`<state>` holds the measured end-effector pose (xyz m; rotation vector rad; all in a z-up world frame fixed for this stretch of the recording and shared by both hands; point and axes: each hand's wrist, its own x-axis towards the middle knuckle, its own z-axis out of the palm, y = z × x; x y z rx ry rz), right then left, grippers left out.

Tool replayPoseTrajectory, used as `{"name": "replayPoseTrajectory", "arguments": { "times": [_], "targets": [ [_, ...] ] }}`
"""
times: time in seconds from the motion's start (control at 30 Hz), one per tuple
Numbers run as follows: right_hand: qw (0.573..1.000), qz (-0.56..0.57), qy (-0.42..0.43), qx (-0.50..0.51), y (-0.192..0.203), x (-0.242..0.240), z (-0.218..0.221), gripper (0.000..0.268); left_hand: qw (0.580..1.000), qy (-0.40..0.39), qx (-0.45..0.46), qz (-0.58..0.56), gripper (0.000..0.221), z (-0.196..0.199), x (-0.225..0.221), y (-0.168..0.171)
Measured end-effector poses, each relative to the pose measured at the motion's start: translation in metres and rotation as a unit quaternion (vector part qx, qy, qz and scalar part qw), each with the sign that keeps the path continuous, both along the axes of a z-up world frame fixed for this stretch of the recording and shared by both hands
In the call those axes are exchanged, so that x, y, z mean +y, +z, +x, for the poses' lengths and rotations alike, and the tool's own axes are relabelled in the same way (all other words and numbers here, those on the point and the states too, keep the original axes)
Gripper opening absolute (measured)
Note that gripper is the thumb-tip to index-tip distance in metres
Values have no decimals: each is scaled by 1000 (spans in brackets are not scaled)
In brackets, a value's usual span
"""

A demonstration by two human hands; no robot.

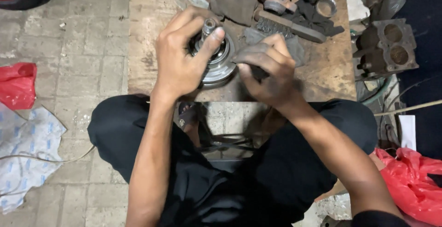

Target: Cleaning and polishing a metal engine component using a piece of sandpaper in a workshop environment.

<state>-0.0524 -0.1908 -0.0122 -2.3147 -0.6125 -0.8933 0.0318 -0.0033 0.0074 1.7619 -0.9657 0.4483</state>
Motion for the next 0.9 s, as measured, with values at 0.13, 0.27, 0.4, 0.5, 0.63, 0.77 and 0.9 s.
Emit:
{"name": "replayPoseTrajectory", "arguments": {
  "times": [0.13,0.27,0.4,0.5,0.63,0.77,0.9],
  "targets": [
    [999,-35,27,0,-31,0,4,21,1000,1,9,-4,31,2,-1,3],
    [998,-34,29,-33,-16,-1,5,11,1000,-5,16,-10,28,-2,0,3],
    [998,-53,-13,-15,-12,-9,8,24,1000,5,0,0,28,-1,-1,4],
    [998,-19,43,-34,-19,12,-3,17,1000,-9,-9,8,40,7,-3,-8],
    [997,-23,58,-41,-23,-5,6,12,1000,-13,-6,13,39,2,-1,-3],
    [999,-38,-8,4,-8,-4,-3,8,1000,-13,9,6,31,0,-2,0],
    [998,-39,43,-19,-18,3,-6,29,999,-16,27,6,30,0,1,0]
  ]
}}
